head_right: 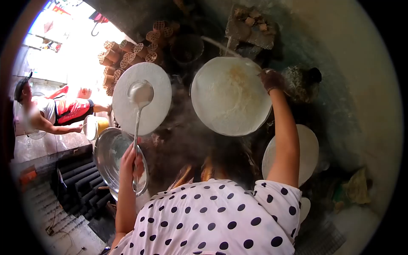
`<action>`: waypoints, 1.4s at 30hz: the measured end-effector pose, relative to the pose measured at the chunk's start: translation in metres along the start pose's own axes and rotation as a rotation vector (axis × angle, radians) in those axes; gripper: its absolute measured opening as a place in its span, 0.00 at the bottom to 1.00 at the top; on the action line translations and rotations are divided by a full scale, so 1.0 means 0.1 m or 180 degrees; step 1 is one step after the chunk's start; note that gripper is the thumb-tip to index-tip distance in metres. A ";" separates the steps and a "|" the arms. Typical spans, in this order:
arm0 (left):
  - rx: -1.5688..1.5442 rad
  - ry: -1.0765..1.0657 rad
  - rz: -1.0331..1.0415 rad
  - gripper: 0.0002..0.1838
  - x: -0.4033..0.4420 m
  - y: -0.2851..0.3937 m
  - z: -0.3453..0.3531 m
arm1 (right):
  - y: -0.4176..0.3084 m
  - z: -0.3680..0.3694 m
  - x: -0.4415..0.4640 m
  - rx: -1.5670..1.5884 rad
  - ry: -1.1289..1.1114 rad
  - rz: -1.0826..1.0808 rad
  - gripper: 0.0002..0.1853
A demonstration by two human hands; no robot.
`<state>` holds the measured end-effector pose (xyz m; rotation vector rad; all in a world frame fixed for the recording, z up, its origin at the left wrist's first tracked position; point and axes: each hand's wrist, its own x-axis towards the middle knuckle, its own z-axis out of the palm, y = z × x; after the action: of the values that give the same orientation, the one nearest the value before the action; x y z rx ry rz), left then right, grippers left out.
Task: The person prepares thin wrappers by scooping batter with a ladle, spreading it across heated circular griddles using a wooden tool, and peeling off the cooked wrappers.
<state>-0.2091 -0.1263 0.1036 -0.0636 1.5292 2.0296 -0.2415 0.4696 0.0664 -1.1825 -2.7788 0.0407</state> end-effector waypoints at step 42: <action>-0.0442 -0.1417 -0.1252 0.17 1.30 -0.04 0.37 | 0.07 1.02 -3.10 0.5585 0.0937 0.3398 0.12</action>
<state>-0.3029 -0.0378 0.0642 0.0304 1.0086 1.6898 -0.0356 0.2538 -0.0665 -1.4104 -0.6928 1.6397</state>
